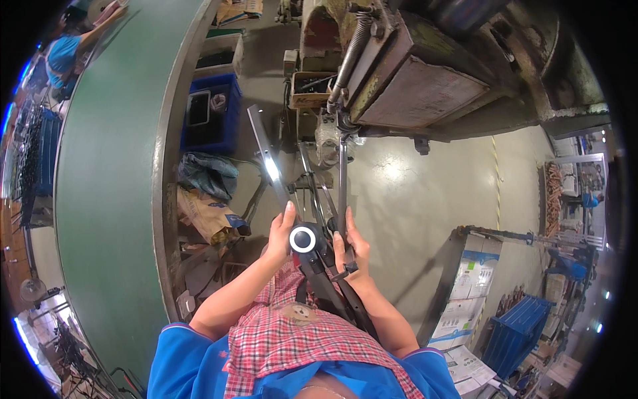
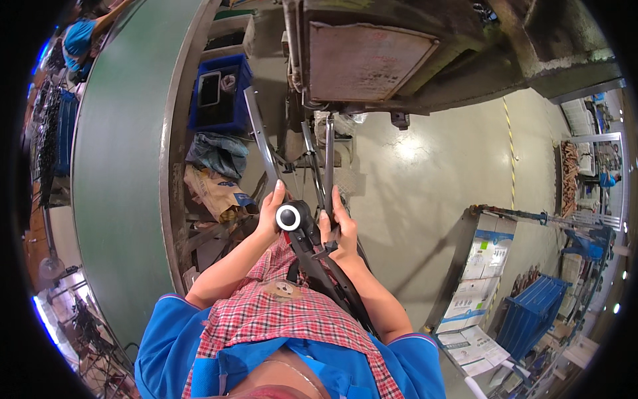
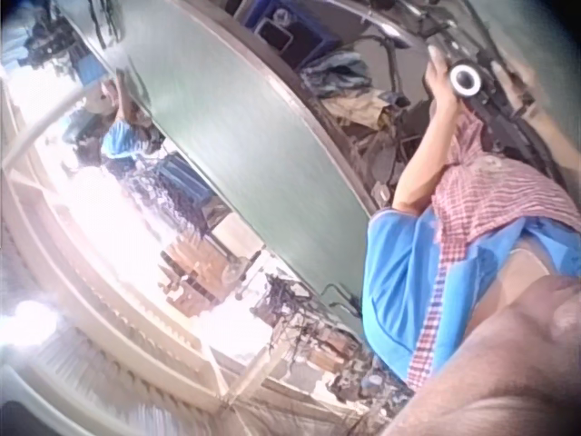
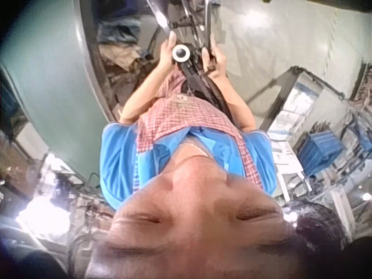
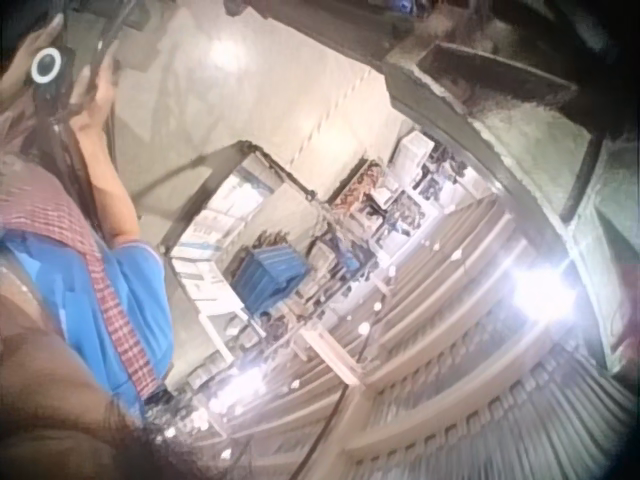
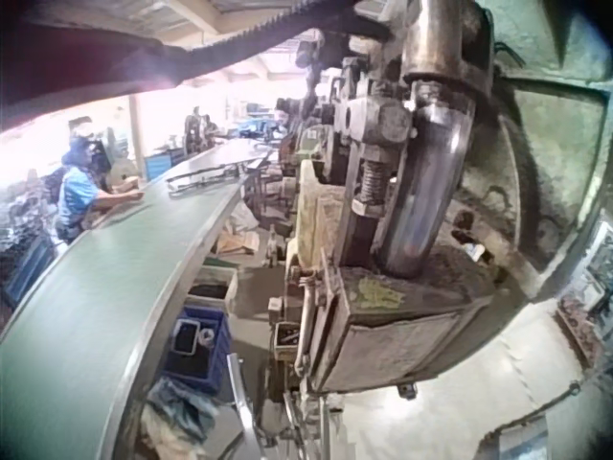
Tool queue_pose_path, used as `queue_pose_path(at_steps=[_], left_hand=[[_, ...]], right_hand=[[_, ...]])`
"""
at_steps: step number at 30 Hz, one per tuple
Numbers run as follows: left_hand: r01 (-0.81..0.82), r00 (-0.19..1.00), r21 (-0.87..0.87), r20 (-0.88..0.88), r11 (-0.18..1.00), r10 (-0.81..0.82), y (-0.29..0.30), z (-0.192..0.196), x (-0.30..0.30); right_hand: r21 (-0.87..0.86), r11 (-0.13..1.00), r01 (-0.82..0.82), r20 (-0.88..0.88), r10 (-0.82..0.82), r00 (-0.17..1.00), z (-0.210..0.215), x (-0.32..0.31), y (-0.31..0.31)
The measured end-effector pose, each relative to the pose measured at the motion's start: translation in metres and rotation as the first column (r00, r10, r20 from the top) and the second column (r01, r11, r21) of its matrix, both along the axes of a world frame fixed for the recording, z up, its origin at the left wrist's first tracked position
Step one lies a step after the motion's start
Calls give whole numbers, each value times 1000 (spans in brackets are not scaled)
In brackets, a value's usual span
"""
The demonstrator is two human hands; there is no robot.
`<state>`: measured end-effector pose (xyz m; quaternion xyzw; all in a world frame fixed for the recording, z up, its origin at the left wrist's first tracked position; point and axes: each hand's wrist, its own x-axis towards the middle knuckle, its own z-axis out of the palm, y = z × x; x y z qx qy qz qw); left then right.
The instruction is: The person repeatedly picks up metal frame components from a green workbench, inserts them into a press machine, operates the press, and returns the processed frames to the bench. The cycle continues with multiple frames handled one at a time.
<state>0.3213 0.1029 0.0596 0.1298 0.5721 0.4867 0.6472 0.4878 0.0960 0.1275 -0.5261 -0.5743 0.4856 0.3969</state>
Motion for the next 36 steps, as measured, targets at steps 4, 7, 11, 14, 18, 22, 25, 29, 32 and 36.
queue_pose_path(at_steps=[4, 7, 11, 14, 18, 22, 25, 29, 32, 36], left_hand=[[10, 1000, -37, 4, 999, -10, 1, 5, 5], [50, 998, -67, -31, 996, -52, 1, -5, 3], [111, 992, -74, -55, 991, -115, 1, -2, -2], [147, 986, -114, -62, 983, -155, 3, 3, -3], [157, 973, -153, -144, 976, -179, 2, -54, -12], [252, 550, 288, -828, 924, 108, 72, -15, -59], [540, 347, 407, -905, 737, 246, 161, 11, -81], [770, 144, 247, -966, 589, 217, 279, 9, -73], [835, -270, -209, -962, 508, 49, 347, 12, -68], [835, -448, -408, -894, 368, 25, 377, 14, -54]], right_hand=[[-2, 1000, -26, -2, 26, 1000, -3, 4, 0], [101, 995, -9, 23, 7, 1000, -7, 2, 0], [-45, 999, 1, 143, 5, 990, 2, 1, -2], [85, 996, 23, 135, -34, 990, -22, -3, 0], [-90, 996, -16, 194, 33, 980, -20, 0, -5], [-15, 999, 45, 86, -44, 995, -24, -4, -4], [-29, 999, 25, 186, -19, 982, -17, -5, -2], [-41, 996, 79, 140, -72, 988, -16, -10, -1], [-59, 997, 56, 169, -45, 985, -16, -7, -1], [-37, 995, 89, 190, -81, 978, -8, -10, 1]])
